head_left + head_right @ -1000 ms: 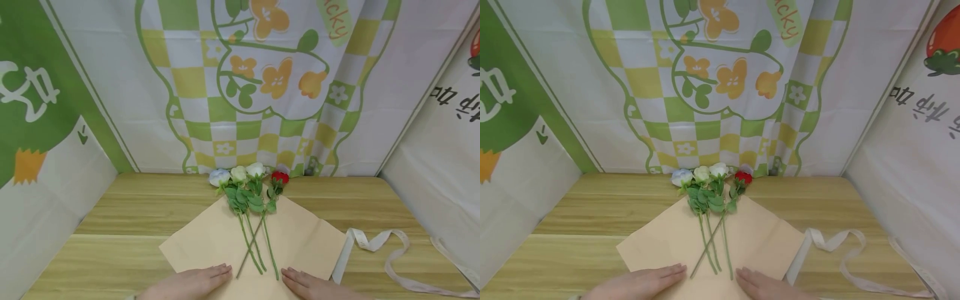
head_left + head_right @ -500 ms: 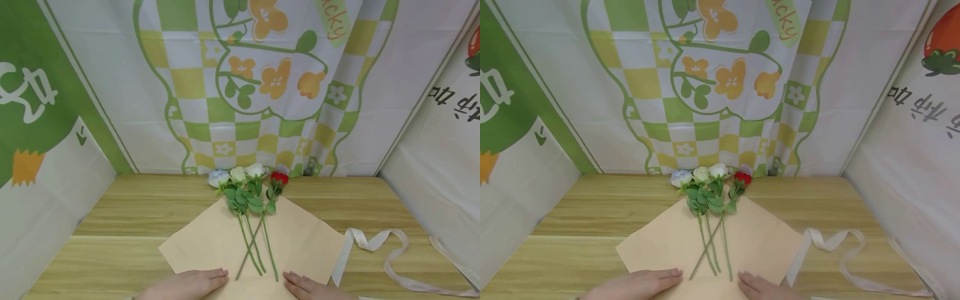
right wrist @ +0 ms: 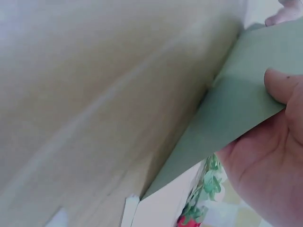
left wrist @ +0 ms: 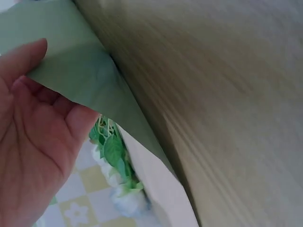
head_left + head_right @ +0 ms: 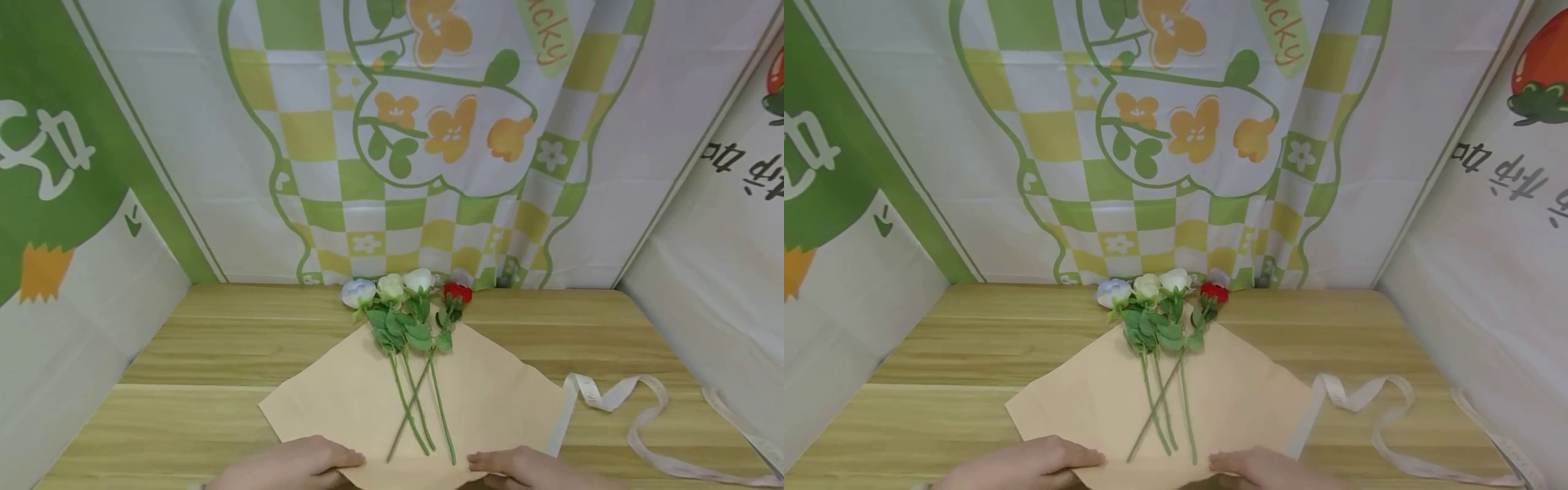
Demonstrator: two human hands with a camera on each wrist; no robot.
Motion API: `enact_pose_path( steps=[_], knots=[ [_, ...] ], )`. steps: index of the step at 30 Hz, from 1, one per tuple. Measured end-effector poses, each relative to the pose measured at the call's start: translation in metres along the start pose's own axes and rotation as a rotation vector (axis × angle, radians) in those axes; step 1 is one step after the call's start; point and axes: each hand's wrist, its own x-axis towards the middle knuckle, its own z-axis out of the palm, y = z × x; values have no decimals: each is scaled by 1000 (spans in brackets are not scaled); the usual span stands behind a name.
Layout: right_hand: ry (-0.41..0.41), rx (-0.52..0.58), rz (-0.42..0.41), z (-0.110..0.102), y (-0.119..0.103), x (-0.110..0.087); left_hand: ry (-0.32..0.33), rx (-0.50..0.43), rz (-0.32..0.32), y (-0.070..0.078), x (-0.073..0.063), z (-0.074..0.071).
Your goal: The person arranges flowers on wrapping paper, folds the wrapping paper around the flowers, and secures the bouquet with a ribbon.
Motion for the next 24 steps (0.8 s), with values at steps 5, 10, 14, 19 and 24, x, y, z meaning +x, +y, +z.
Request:
enact_pose_path(
  steps=[5,10,14,19,24],
  knots=[
    [47,74,46,-13,-4,5,31,-127,9,-8,5,-4],
    [78,260,195,-22,-6,9,75,-316,4,-20,7,-7],
    [107,273,221,-28,0,14,117,-423,-51,-26,8,-6],
    [145,274,305,-30,12,22,209,-461,-177,-30,11,-5],
    [196,257,365,-32,21,27,272,-433,-288,-33,16,-4]
  ],
)
